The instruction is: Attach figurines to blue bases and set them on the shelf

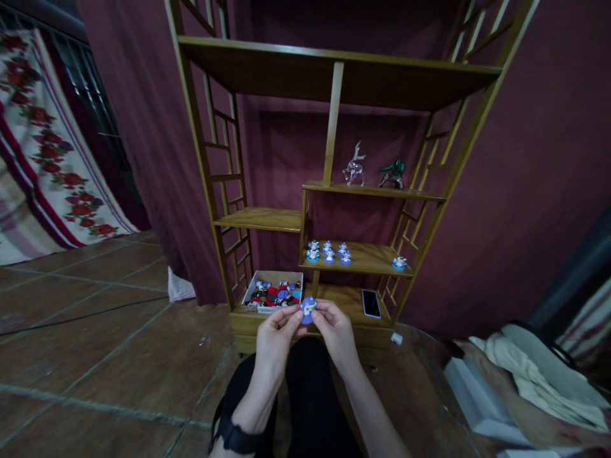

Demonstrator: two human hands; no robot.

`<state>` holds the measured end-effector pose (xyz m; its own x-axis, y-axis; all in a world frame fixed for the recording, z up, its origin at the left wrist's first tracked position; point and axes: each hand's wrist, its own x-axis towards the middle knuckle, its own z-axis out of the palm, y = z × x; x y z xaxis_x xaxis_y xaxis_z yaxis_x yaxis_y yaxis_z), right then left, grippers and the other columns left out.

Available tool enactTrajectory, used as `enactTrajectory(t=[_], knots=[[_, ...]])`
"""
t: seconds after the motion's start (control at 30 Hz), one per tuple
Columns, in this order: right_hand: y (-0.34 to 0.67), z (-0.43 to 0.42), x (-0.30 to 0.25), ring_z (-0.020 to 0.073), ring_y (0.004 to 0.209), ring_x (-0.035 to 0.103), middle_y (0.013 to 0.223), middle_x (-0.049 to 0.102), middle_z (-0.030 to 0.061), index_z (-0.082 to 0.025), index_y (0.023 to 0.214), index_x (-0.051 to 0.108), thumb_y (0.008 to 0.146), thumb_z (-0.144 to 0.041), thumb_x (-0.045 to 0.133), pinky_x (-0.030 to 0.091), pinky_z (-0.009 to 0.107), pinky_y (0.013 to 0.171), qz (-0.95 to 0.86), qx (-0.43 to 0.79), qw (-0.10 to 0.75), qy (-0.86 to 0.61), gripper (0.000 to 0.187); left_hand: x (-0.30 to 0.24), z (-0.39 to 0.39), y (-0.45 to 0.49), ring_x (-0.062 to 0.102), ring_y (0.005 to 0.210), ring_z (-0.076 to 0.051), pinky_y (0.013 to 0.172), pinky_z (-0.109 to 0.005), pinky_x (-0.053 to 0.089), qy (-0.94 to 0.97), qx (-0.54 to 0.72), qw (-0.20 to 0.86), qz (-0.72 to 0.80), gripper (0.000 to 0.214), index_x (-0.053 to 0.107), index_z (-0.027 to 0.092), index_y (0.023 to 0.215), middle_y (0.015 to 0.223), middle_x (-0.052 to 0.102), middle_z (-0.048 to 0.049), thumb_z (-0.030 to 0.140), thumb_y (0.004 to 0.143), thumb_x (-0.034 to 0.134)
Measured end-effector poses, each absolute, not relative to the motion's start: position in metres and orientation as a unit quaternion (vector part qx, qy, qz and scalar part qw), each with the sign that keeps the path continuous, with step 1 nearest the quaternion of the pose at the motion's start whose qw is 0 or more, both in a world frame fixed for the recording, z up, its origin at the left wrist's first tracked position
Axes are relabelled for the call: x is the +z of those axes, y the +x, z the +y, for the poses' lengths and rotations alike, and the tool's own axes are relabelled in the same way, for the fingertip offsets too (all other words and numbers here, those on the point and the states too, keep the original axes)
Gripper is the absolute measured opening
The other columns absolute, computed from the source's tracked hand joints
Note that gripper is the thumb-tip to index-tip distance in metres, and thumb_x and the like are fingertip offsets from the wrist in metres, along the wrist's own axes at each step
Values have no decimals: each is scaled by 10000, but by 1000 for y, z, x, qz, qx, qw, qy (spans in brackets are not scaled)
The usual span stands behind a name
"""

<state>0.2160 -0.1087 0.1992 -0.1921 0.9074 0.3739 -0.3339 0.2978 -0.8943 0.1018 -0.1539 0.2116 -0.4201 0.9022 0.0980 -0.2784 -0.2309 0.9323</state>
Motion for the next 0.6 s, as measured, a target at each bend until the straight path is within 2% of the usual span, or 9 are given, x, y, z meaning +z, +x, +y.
enactTrajectory(t=[0.1,0.2,0.4,0.6], knots=[[216,-103,198,168,740,622,933,653,60,-174,845,663,719,-355,644,505,317,707,-517,584,556,-287,221,213,-143,96,655,614,-131,567,-199,534,254,680,532,436,177,672,114,851,756,707,-75,142,679,703],[217,-97,199,134,628,598,779,659,39,-162,834,653,709,-367,655,494,298,660,-481,630,534,-296,240,214,-135,91,667,616,-134,586,-193,544,205,657,595,415,123,665,93,830,737,709,-95,80,708,665],[215,-89,209,130,602,597,663,646,21,-152,752,627,641,-325,717,480,281,640,-448,691,497,-274,225,222,-129,83,669,589,-143,575,-194,553,208,651,598,419,88,663,80,793,714,708,-104,41,716,644],[215,-86,222,121,608,595,682,652,16,-156,706,607,662,-268,694,474,275,652,-430,707,497,-261,149,234,-123,84,660,570,-122,568,-183,553,235,652,582,426,72,672,90,786,716,708,-84,78,716,661]])
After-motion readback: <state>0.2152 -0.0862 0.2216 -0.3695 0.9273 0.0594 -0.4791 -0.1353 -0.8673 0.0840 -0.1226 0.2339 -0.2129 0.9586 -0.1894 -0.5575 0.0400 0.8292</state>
